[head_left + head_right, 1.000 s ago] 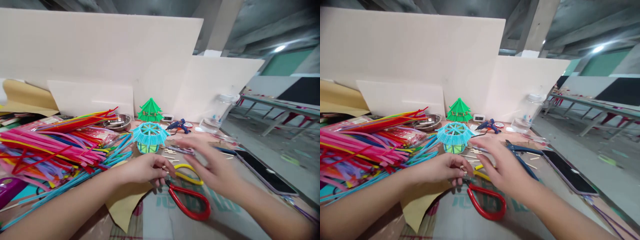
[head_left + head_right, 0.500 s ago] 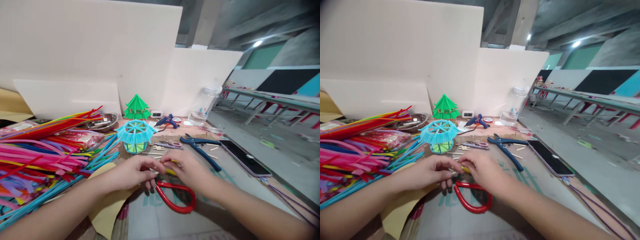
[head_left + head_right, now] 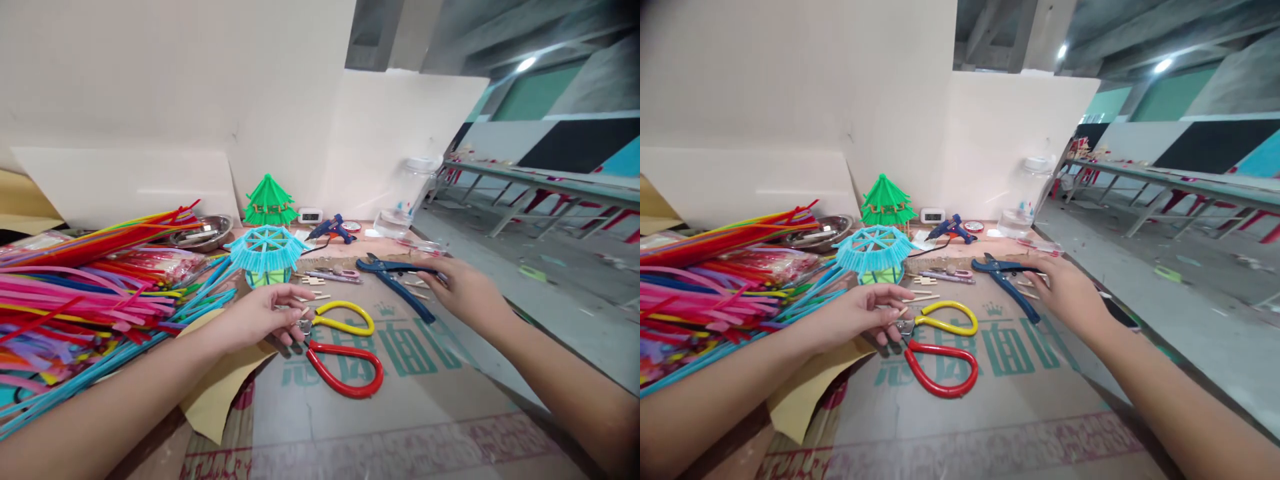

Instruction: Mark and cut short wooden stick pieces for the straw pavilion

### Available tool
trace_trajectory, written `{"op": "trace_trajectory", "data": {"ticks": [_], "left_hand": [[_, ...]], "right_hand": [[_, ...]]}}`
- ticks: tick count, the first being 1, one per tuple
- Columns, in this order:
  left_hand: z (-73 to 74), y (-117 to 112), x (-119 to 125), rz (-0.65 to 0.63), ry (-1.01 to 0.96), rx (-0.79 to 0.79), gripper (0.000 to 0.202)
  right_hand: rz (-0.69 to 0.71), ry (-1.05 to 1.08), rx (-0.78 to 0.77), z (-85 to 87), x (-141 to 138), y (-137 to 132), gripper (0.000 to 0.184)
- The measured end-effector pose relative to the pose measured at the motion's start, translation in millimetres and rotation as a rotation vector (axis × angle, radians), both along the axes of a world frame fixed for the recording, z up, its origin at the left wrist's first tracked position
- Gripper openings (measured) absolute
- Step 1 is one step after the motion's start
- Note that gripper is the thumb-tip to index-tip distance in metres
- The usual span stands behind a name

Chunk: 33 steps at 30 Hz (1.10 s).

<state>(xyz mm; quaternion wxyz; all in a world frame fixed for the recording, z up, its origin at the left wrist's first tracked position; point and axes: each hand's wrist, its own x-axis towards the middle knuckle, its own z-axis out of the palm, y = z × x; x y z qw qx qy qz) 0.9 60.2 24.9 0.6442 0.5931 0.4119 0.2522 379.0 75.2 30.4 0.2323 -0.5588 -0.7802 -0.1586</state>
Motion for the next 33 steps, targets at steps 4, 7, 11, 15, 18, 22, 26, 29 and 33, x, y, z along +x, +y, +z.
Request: {"op": "trace_trajectory", "data": {"ticks": [4, 7, 11, 15, 18, 22, 26, 29, 33], "left_hand": [[-4.8, 2.0, 1.3, -0.014, 0.018, 0.026, 0.043], [-5.0, 0.0, 2.4, -0.036, 0.063, 0.044, 0.044], [0.2, -4.5, 1.4, -0.063, 0.154, 0.106, 0.029], [7.6, -4.1, -1.4, -0.073, 0.21, 0.202, 0.019], [12.5, -2.5, -5.7, -0.069, 0.291, 0.292, 0.018], [21.7, -2.2, -16.9, -0.037, 0.49, 0.454, 0.021], [35.8, -0.8, -30.8, -0.06, 0.665, 0.552, 0.023], [44.8, 2.4, -39.6, -0.071, 0.746, 0.62, 0.025], [45.5, 5.1, -46.5, -0.105, 0.811, 0.689, 0.021]], "right_hand": [[0.124, 0.142, -0.036, 2.8, -40.0, -17.0, 0.026], [0.272, 0.143, -0.155, 5.0, -83.0, -30.7, 0.021], [0.478, 0.113, -0.281, 7.4, -136.7, -41.0, 0.016], [0.54, 0.114, -0.339, 10.1, -170.5, -43.8, 0.01], [0.541, 0.107, -0.38, 9.4, -180.4, -39.3, 0.015], [0.4, 0.049, -0.327, 5.9, -178.7, -16.5, 0.018], [0.307, 0.014, -0.256, 3.5, -175.1, 11.6, 0.019], [0.317, -0.022, -0.242, 1.5, -178.9, 20.1, 0.021], [0.352, -0.104, -0.264, -2.4, -188.7, 18.4, 0.019]]}}
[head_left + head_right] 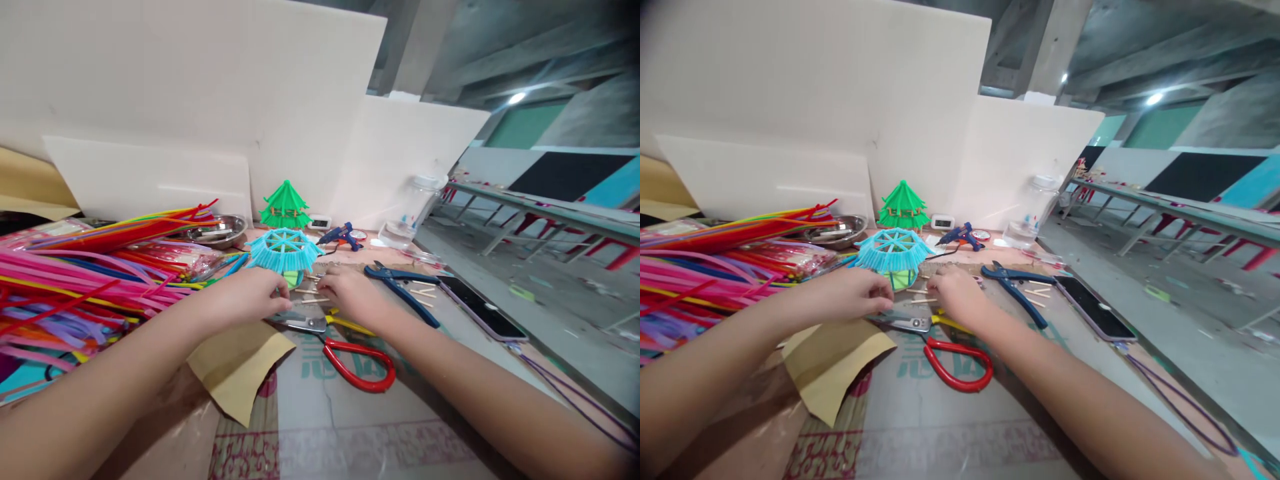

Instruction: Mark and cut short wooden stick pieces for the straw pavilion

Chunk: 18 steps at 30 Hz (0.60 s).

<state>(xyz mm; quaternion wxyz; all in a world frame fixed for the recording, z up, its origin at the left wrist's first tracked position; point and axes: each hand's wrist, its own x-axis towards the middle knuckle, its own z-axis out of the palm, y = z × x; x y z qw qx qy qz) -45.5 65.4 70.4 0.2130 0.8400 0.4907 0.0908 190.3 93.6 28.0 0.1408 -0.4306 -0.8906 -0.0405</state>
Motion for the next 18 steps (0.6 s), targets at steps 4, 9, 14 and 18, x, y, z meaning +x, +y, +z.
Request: {"op": "trace_trajectory", "data": {"ticks": [4, 9, 14, 18], "left_hand": [[-8.8, -1.9, 1.5, -0.033, 0.046, 0.018, 0.019], [-10.1, -5.3, 5.8, -0.067, 0.063, 0.042, 0.021], [8.4, -20.8, 14.2, -0.098, 0.012, 0.097, 0.028], [19.7, -30.9, 24.4, 0.002, -0.013, 0.296, 0.031]], "right_hand": [[0.024, -0.068, -0.003, -2.7, -9.4, -0.6, 0.016], [0.045, -0.115, 0.022, 3.5, -14.3, -1.1, 0.011], [0.049, -0.072, 0.067, 15.1, 1.4, -15.3, 0.009], [0.093, 0.049, 0.066, 20.8, 13.3, -38.4, 0.011]]}}
